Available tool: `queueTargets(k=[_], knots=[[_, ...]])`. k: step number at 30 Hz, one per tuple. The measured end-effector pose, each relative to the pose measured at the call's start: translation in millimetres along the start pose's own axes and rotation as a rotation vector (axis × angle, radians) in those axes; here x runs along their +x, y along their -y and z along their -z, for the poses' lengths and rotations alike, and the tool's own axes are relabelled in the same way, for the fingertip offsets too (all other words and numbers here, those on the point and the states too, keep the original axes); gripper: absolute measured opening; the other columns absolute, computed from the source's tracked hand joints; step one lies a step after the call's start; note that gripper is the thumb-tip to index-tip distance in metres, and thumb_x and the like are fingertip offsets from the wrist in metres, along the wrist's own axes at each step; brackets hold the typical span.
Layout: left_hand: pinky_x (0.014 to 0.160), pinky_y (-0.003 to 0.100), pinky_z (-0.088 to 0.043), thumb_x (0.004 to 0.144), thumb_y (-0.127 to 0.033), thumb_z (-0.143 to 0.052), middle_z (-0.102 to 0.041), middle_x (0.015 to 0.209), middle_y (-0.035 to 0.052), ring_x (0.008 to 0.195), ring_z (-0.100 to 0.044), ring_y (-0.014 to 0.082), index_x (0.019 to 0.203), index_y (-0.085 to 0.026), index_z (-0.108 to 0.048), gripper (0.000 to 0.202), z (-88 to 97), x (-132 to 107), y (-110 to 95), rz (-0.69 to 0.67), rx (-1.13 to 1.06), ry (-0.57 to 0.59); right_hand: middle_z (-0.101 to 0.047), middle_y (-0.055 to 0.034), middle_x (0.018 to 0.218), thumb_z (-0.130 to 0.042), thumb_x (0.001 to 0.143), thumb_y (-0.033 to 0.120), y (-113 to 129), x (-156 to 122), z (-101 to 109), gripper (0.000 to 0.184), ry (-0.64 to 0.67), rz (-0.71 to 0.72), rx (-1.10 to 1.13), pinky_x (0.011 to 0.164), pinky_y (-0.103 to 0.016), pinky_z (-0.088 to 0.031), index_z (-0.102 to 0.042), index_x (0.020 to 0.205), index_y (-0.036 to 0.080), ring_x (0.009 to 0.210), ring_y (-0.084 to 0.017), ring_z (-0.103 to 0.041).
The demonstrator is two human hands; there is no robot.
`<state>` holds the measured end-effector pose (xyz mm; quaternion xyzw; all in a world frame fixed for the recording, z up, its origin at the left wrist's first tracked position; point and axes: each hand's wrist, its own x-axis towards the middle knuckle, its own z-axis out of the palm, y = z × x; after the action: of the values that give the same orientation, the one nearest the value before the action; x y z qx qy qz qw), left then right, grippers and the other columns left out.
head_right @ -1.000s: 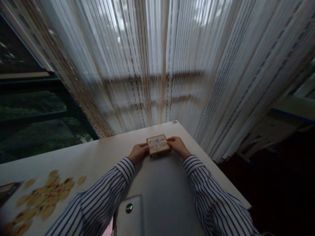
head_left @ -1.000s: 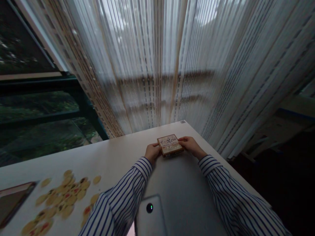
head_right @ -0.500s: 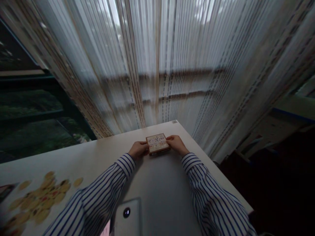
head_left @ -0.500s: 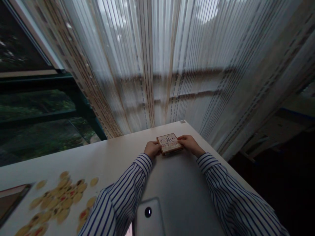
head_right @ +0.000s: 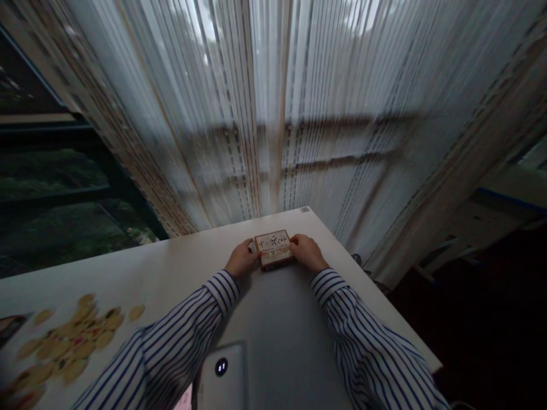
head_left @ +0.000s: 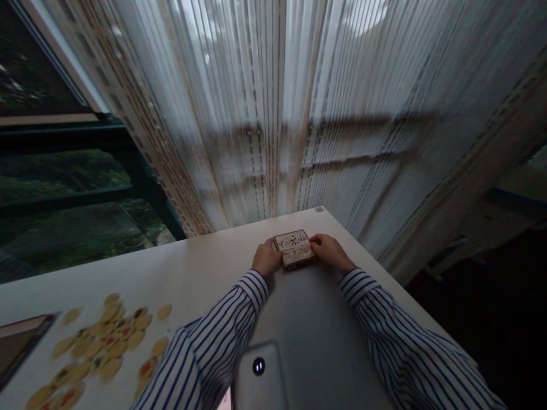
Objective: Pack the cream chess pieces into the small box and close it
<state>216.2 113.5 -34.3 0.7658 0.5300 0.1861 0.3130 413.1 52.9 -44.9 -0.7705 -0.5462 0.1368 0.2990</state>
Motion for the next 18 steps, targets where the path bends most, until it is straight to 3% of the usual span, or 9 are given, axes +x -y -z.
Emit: queueTargets(k=[3,5,7,12,18], knots=[[0.101,0.037,-0.033,0.073,-0.028,-0.06,-0.038,0.137,0.0189,0.125,-0.038,0.0271,0.131,-0.013,-0.039,0.063,3.7,-4.9,-0.2,-0.175,0.061,-0.026,-0.06,-0.0159,0.114,-0.041,0.084,0.029,4.3,-6.8,-0.2,0.039,-0.035,0.125,-0.113,0.094,-0.039,-0.039,-0.058,0.114,0.011,0.106,-0.026,-0.055],[0.105,0.039,-0.027,0.072,-0.036,-0.062,-0.025,0.144,0.0186,0.132,-0.027,0.0291,0.132,-0.012,-0.037,0.07,4.1,-5.5,2.6,-0.338,0.152,-0.003,-0.05,-0.0157,0.129,-0.036,0.087,0.03,6.8,-10.5,-2.6,0.046,-0.029,0.235,-0.166,0.101,-0.037,-0.032,-0.049,0.125,0.009,0.119,-0.024,-0.044],[0.106,0.042,-0.024,0.071,-0.046,-0.061,-0.021,0.146,0.0206,0.133,-0.022,0.0318,0.133,-0.009,-0.036,0.077,3.3,-4.2,7.0,-0.465,0.275,0.042,-0.042,-0.0144,0.136,-0.035,0.087,0.031,7.3,-12.7,-6.8,0.049,0.002,0.336,-0.211,0.105,-0.035,-0.027,-0.043,0.13,0.007,0.126,-0.022,-0.037],[0.105,0.043,-0.025,0.072,-0.063,-0.048,-0.025,0.143,0.0234,0.132,-0.024,0.033,0.135,-0.005,-0.032,0.087,0.0,-0.4,15.9,-0.474,0.406,0.129,-0.037,-0.0175,0.139,-0.029,0.09,0.032,1.1,-14.5,-17.9,0.05,0.054,0.433,-0.294,0.103,-0.042,-0.03,-0.041,0.13,0.004,0.128,-0.024,-0.033],[0.105,0.041,-0.025,0.075,-0.062,-0.044,-0.024,0.144,0.0219,0.132,-0.025,0.0315,0.136,-0.004,-0.03,0.086,-1.2,-5.2,16.9,-0.474,0.44,0.099,-0.031,-0.0173,0.142,-0.024,0.092,0.032,-4.9,-15.4,-21.3,0.052,0.077,0.45,-0.324,0.103,-0.046,-0.028,-0.034,0.134,0.004,0.131,-0.024,-0.028]])
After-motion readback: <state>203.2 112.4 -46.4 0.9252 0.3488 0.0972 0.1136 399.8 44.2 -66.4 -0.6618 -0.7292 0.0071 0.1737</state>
